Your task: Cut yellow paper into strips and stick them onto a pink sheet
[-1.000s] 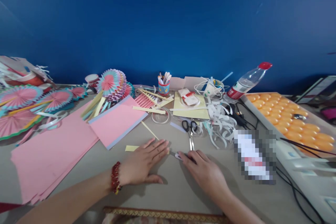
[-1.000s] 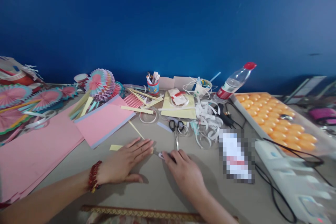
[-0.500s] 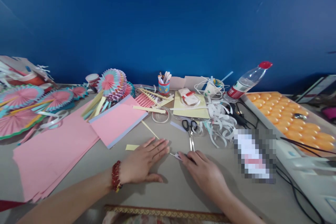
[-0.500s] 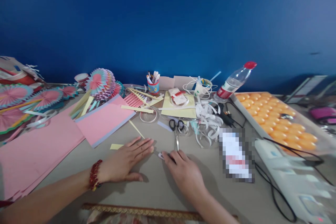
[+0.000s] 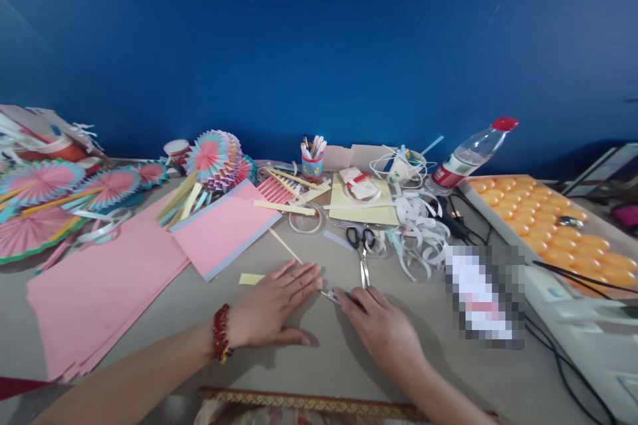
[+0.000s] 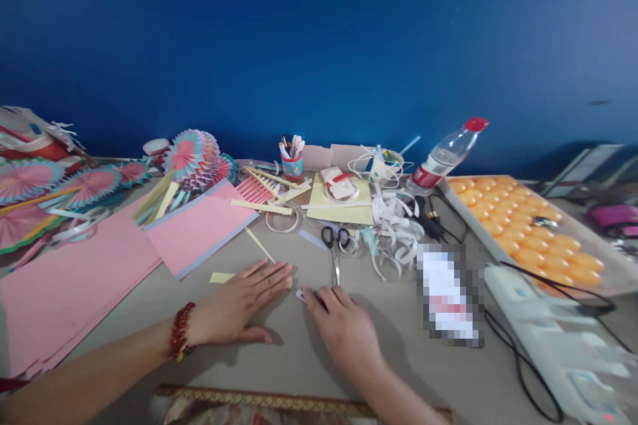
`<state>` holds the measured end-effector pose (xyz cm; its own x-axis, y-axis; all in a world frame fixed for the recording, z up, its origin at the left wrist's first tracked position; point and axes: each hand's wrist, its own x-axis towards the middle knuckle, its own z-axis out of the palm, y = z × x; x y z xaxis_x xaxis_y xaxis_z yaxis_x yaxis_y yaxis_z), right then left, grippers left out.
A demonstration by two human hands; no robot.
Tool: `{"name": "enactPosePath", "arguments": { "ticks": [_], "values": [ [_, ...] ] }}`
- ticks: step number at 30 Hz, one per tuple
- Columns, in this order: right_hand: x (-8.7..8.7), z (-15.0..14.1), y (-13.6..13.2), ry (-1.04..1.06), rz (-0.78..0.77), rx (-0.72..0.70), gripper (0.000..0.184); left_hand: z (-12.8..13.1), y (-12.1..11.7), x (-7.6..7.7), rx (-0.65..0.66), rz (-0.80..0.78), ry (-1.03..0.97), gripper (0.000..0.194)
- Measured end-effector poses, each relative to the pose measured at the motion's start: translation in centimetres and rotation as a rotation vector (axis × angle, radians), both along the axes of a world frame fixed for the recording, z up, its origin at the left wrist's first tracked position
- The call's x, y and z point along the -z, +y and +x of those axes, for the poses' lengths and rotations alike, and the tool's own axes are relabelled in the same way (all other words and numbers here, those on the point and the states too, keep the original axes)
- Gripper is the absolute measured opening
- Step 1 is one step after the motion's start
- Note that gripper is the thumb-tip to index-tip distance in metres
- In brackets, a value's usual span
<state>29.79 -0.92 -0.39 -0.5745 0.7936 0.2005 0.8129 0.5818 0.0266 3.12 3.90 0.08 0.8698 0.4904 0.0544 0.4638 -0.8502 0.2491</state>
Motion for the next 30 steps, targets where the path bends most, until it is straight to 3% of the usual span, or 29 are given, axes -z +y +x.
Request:
{"name": "enactPosePath", "arguments": {
  "ticks": [8, 14, 19, 30],
  "values": [
    [0.2, -0.8, 0.2, 0.002, 0.015, 0.024, 0.043, -0.1, 0.1, -0.3, 0.003, -0.026, -0.015, 0.088],
    [0.4, -0.7, 0.3, 0.027, 0.009, 0.012, 0.044, -2.2, -0.5, -1.2, -0.03, -0.032, 0.04, 0.086],
    [0.7, -0.6, 0.3, 0.042, 0.017, -0.002, 0.044, -3.6, -1.0, -0.6, -0.04, -0.045, 0.089, 0.088],
    [0.4, -1.5, 0.4, 0.037, 0.013, -0.019, 0.046, -3.6, -0.9, -0.1, -0.034, -0.027, 0.077, 0.089]
  ]
}}
